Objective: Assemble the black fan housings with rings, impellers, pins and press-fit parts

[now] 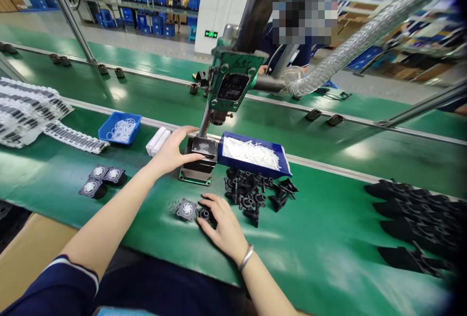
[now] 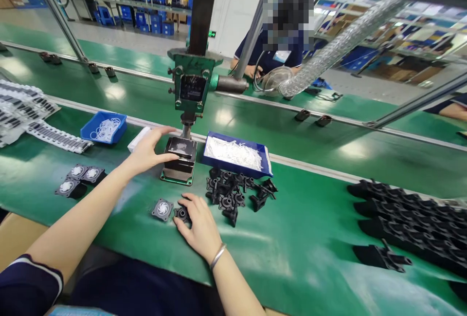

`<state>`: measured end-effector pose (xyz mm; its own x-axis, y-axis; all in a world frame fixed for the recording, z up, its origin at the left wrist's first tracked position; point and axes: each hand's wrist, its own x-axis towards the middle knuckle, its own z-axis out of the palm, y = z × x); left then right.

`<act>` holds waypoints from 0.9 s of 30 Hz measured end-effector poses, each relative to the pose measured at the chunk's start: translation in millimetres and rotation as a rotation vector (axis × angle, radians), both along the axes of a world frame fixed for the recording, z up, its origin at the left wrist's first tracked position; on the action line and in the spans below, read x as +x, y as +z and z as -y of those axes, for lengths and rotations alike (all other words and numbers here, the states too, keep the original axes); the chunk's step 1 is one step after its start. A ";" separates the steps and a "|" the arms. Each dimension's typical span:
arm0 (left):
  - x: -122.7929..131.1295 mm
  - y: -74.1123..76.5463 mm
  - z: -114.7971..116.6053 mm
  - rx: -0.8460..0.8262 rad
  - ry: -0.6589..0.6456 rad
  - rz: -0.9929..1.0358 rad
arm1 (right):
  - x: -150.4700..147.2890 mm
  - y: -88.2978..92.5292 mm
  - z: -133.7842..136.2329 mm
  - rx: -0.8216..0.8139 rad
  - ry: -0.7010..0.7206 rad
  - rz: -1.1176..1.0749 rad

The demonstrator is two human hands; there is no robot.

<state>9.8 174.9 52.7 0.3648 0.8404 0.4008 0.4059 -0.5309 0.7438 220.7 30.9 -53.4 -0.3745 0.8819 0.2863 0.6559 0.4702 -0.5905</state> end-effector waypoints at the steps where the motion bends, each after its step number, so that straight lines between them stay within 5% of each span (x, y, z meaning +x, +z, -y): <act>1: -5.1 5.8 11.0 0.025 -0.006 -0.025 | 0.6 0.0 0.0 -0.009 0.000 -0.012; 4: -21.6 8.6 49.3 -0.061 -0.220 -0.155 | 1.5 0.1 -0.4 -0.034 0.002 -0.049; 7: -30.7 -16.1 83.6 -0.220 -0.387 -0.269 | 1.7 0.3 -0.8 -0.042 0.006 -0.073; 13: -27.6 -69.7 117.9 -0.288 -0.244 -0.192 | 7.6 -0.4 3.4 -0.079 -0.009 -0.114; 22: -22.6 -86.0 139.3 -0.365 -0.253 -0.015 | 14.2 0.6 18.5 -0.131 -0.075 -0.166; 27: -15.1 -92.2 147.4 -0.459 -0.232 0.067 | 17.3 31.2 19.9 -0.029 -0.158 -0.131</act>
<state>-5.3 27.6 -39.5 0.5483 0.8353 0.0392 0.2594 -0.2145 0.9416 238.0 11.0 -22.2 -0.1924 0.9353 0.2970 0.6366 0.3493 -0.6876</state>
